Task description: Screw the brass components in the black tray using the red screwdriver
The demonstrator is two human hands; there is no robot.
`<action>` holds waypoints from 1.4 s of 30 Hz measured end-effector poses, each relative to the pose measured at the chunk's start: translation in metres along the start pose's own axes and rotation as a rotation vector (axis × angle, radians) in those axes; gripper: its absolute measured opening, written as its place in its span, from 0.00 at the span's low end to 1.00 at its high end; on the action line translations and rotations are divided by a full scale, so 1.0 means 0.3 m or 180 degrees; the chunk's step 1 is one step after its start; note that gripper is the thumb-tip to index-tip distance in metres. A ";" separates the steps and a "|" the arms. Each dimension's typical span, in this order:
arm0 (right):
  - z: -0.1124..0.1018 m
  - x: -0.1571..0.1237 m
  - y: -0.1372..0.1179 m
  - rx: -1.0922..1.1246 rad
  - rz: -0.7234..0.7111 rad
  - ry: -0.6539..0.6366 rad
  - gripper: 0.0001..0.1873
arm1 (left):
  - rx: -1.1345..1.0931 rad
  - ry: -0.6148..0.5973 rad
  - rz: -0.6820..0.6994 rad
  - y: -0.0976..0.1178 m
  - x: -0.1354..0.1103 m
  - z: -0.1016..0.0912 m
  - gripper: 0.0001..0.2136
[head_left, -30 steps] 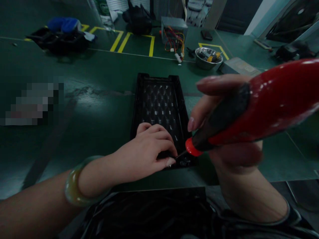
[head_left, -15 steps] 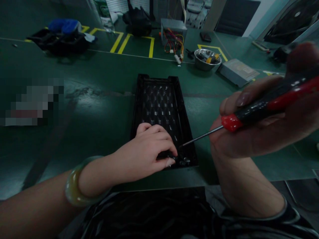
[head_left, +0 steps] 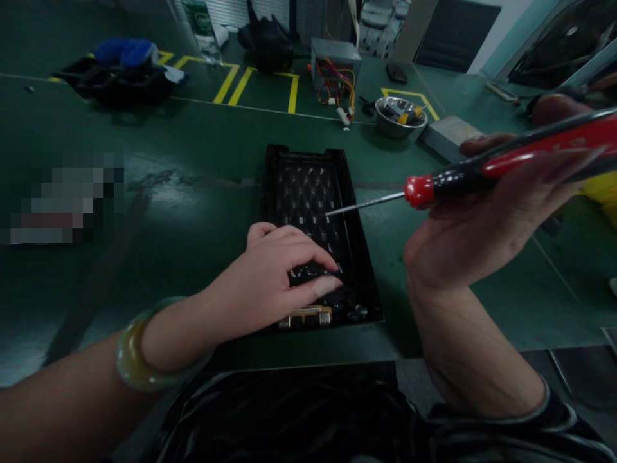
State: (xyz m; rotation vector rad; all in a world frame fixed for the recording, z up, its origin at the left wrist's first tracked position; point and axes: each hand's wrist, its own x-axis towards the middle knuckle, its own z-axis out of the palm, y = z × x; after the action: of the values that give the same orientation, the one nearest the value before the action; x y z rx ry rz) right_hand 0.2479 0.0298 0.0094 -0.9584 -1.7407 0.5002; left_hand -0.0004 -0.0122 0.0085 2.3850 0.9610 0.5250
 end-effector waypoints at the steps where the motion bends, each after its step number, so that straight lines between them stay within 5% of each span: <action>1: 0.002 0.001 -0.005 -0.0061 -0.0023 -0.0011 0.27 | 0.0074 0.0212 -0.0139 -0.008 0.003 -0.006 0.10; 6: 0.033 -0.016 -0.056 -0.0419 -0.0227 0.0038 0.23 | 0.0100 0.1221 -0.0818 -0.094 0.030 -0.037 0.14; 9: 0.070 -0.029 -0.069 -0.0581 -0.0364 0.0258 0.17 | 0.0159 0.1492 -0.1103 -0.172 0.047 -0.044 0.22; 12: 0.096 -0.032 -0.053 -0.0690 -0.0511 0.0024 0.16 | 0.0129 0.1656 -0.1387 -0.238 0.061 -0.038 0.28; 23: 0.114 -0.050 -0.032 -0.1147 -0.0198 -0.1177 0.22 | 0.0173 0.1100 -0.1864 -0.288 0.088 -0.016 0.32; 29: 0.122 -0.056 -0.045 -0.1464 -0.0106 -0.1957 0.23 | 0.0180 0.1175 -0.1779 -0.329 0.096 0.007 0.33; 35: 0.108 -0.049 -0.069 -0.1742 -0.0181 -0.2304 0.27 | 0.0075 0.1224 -0.1679 -0.362 0.094 0.017 0.32; 38: 0.099 -0.043 -0.083 -0.1591 0.0010 -0.2168 0.28 | 0.0030 0.1240 -0.1647 -0.369 0.093 0.017 0.32; 42: 0.097 -0.045 -0.068 -0.2288 0.0608 -0.1180 0.28 | -0.0181 0.1224 -0.1670 -0.361 0.093 0.013 0.32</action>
State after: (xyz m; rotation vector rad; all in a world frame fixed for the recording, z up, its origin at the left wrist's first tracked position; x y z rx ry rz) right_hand 0.2158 0.0103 0.0052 -1.6247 -2.2352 0.1623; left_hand -0.0361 0.0738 -0.0537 1.8986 1.6463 0.7981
